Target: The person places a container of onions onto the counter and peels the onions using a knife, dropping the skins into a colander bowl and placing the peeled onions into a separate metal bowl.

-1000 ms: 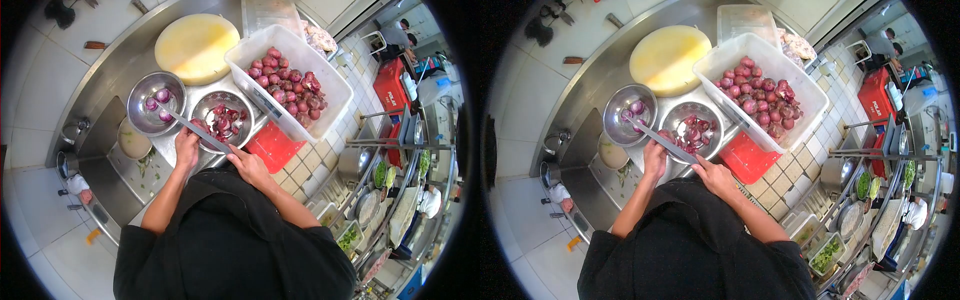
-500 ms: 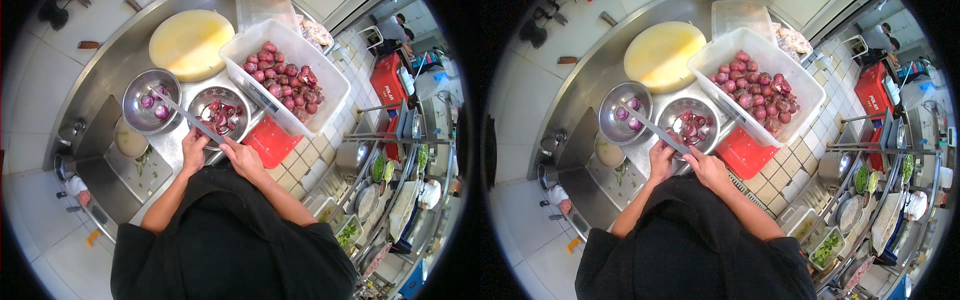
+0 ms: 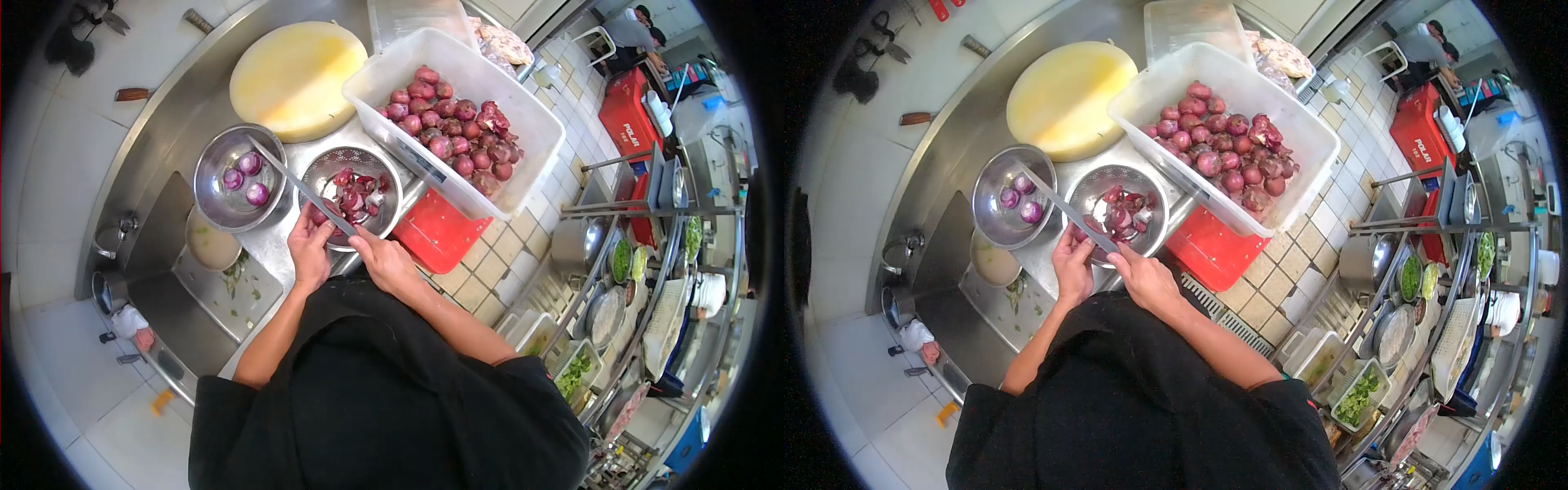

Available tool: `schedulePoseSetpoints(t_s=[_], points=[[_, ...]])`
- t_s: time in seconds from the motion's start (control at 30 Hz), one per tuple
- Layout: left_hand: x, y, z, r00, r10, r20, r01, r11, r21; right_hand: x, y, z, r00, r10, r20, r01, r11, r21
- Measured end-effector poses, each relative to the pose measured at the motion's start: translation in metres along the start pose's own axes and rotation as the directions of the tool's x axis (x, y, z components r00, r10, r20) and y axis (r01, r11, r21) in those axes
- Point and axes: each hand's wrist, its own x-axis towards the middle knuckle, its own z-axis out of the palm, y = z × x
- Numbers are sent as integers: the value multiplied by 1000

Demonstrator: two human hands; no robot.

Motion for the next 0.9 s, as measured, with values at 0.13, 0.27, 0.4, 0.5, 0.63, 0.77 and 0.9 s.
schedulePoseSetpoints(t_s=[0.13, 0.27, 0.4, 0.5, 0.63, 0.77, 0.9], points=[[-2, -7, -5, 999, -5, 54, 4, 1000, 28, 18, 3, 12, 996, -72, -45, 78, 983, 169], [-1, -11, -8, 998, -14, 53, 10, 997, 75, 45, 9, 26, 998, -36, -51, 43, 991, 127], [3, -13, -10, 998, 27, 61, -39, 980, 194, 56, 2, 34, 984, -85, -155, 116, 971, 206], [6, -9, -2, 995, 32, 95, -43, 993, 110, 66, -4, 19, 998, -24, -55, 39, 959, 279], [18, 6, -13, 979, -106, 173, 126, 986, -107, 73, 3, -13, 885, 234, 402, -459, 580, 673], [22, 10, -21, 933, -187, 308, 286, 905, -317, 69, 8, -23, 842, 123, 525, -529, 372, 763], [27, 3, -16, 932, -320, 170, 341, 933, -117, 67, 5, -12, 896, 251, 365, -443, 524, 727]])
